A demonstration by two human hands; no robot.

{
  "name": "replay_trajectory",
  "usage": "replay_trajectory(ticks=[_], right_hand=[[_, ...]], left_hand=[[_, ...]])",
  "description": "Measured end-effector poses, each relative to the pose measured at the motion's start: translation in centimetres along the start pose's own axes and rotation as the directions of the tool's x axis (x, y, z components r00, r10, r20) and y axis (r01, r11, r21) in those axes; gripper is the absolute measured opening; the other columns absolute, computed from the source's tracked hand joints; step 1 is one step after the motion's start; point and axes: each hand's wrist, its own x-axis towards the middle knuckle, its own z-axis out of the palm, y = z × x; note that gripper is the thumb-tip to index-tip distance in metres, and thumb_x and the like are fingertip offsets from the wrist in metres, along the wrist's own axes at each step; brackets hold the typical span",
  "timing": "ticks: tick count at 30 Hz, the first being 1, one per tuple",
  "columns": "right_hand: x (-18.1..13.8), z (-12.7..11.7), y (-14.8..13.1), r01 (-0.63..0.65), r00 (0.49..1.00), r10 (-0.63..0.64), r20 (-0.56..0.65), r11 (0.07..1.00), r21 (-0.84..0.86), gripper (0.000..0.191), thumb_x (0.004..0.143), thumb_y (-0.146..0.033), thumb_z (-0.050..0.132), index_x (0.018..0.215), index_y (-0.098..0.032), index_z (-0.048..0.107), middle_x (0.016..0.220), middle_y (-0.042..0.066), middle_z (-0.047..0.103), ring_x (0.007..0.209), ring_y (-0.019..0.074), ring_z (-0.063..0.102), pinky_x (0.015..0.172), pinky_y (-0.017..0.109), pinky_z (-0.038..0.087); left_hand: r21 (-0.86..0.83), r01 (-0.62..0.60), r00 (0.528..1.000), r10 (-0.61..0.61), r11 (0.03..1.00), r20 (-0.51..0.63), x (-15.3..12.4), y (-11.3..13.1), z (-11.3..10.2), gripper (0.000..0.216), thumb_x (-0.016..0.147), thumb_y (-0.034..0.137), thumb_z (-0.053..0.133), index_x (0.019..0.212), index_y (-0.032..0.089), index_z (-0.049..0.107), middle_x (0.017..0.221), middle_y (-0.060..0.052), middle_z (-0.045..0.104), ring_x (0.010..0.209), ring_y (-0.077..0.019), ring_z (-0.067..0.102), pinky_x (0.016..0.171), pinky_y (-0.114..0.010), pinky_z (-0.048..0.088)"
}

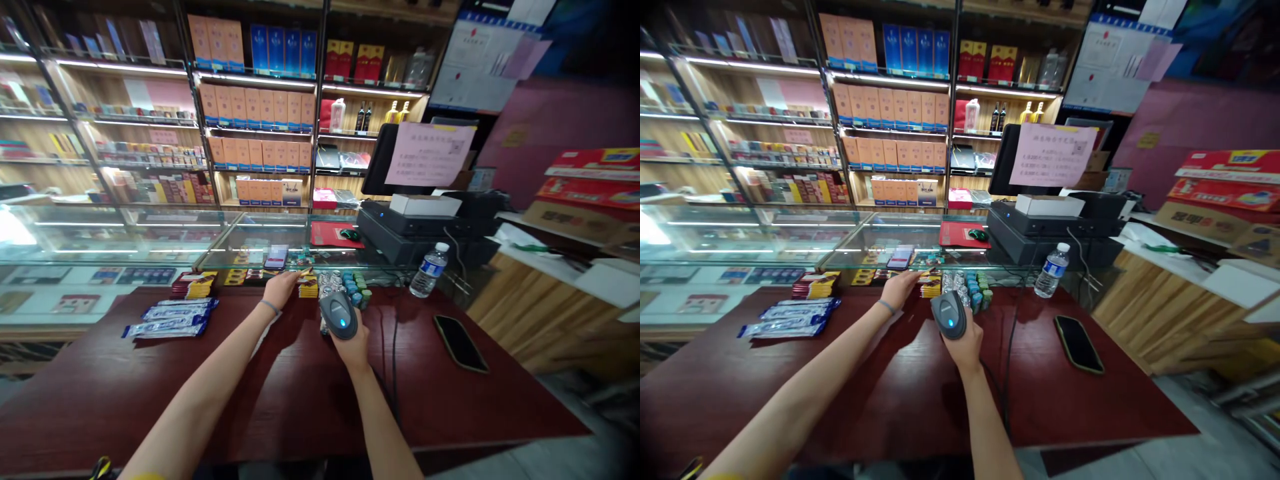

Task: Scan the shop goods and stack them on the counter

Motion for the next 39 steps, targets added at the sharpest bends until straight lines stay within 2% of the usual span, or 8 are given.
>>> replay_trajectory(ticks=[3, 8, 12, 16, 20, 26, 32, 39], right_hand=[[0.2, -0.3, -0.2, -0.026, 1.0, 0.026, -0.014, 1.0, 0.017, 0.046, 0.075, -0.036, 0.071, 0.116, -0.019, 0.057, 0.084, 0.008, 0.076, 0.071, 0.0253, 0.073, 0.066, 0.034, 0.059], [0.5, -0.4, 0.1, -0.047, 0.996, 0.05, -0.07, 0.998, 0.038, 0.043, 0.076, -0.037, 0.073, 0.112, -0.02, 0.058, 0.087, 0.007, 0.075, 0.074, 0.0235, 0.073, 0.067, 0.031, 0.057], [0.6, -0.4, 0.6, -0.043, 0.992, 0.045, -0.116, 0.999, 0.018, 0.041, 0.075, -0.037, 0.075, 0.109, -0.02, 0.059, 0.083, 0.006, 0.074, 0.071, 0.0227, 0.073, 0.064, 0.029, 0.056], [0.6, -0.4, 0.8, -0.008, 0.991, 0.009, -0.131, 1.0, 0.008, 0.041, 0.075, -0.036, 0.075, 0.109, -0.02, 0.059, 0.082, 0.005, 0.074, 0.071, 0.022, 0.073, 0.064, 0.028, 0.056], [0.6, -0.4, 0.8, -0.006, 0.992, 0.005, -0.129, 1.0, -0.006, 0.042, 0.075, -0.037, 0.074, 0.11, -0.02, 0.059, 0.081, 0.005, 0.074, 0.069, 0.0224, 0.073, 0.063, 0.029, 0.057], [0.5, -0.3, 0.7, -0.016, 0.992, 0.013, -0.127, 1.0, -0.018, 0.041, 0.074, -0.039, 0.074, 0.107, -0.019, 0.06, 0.08, 0.006, 0.075, 0.067, 0.023, 0.073, 0.06, 0.029, 0.056], [0.0, 0.1, 0.4, -0.019, 0.994, 0.017, -0.111, 1.0, -0.019, 0.047, 0.074, -0.046, 0.07, 0.111, -0.017, 0.06, 0.078, 0.008, 0.074, 0.067, 0.0266, 0.073, 0.059, 0.033, 0.057], [-1.2, 2.1, -1.2, 0.059, 0.998, -0.059, 0.006, 0.993, -0.1, 0.047, 0.076, -0.046, 0.066, 0.111, -0.015, 0.062, 0.082, 0.012, 0.075, 0.067, 0.0278, 0.072, 0.06, 0.034, 0.055]], left_hand=[[-0.057, 0.031, 0.998, -0.028, 0.998, 0.057, -0.2, 0.0, 0.9, 0.022, 0.075, 0.017, 0.075, 0.092, 0.03, 0.076, 0.082, -0.005, 0.071, 0.08, -0.0204, 0.067, 0.09, -0.027, 0.047], [-0.204, 0.202, 0.976, -0.18, 0.958, 0.119, -0.6, -0.1, 2.1, 0.022, 0.07, 0.01, 0.076, 0.083, 0.028, 0.077, 0.089, -0.008, 0.072, 0.096, -0.0237, 0.065, 0.101, -0.031, 0.043], [0.065, 0.019, 0.978, -0.032, 0.998, 0.205, -0.8, -0.5, 2.6, 0.02, 0.082, 0.016, 0.068, 0.096, 0.027, 0.076, 0.103, -0.008, 0.073, 0.103, -0.0229, 0.065, 0.102, -0.035, 0.045], [0.31, -0.189, 0.957, 0.104, 0.932, 0.27, -1.0, -1.4, 3.2, 0.025, 0.091, 0.018, 0.056, 0.106, 0.023, 0.074, 0.112, -0.01, 0.072, 0.105, -0.023, 0.065, 0.1, -0.038, 0.049], [0.326, -0.227, 0.959, 0.153, 0.918, 0.238, -1.1, -2.4, 3.9, 0.024, 0.091, 0.02, 0.056, 0.106, 0.023, 0.075, 0.11, -0.01, 0.073, 0.103, -0.0234, 0.067, 0.097, -0.039, 0.052], [0.148, -0.248, 0.962, 0.226, 0.957, 0.153, -1.1, -2.6, 3.7, 0.026, 0.089, 0.018, 0.058, 0.107, 0.026, 0.074, 0.108, -0.01, 0.073, 0.106, -0.0251, 0.065, 0.101, -0.045, 0.049], [0.168, -0.235, 0.971, 0.238, 0.957, 0.0, -2.7, -2.2, -1.1, 0.031, 0.09, 0.021, 0.059, 0.118, 0.029, 0.07, 0.12, -0.01, 0.068, 0.117, -0.0281, 0.059, 0.107, -0.051, 0.044], [0.45, -0.131, 0.969, 0.209, 0.883, -0.129, -6.2, -4.3, -11.8, 0.031, 0.094, 0.026, 0.056, 0.124, 0.026, 0.066, 0.122, -0.01, 0.065, 0.116, -0.0263, 0.058, 0.104, -0.046, 0.045]])
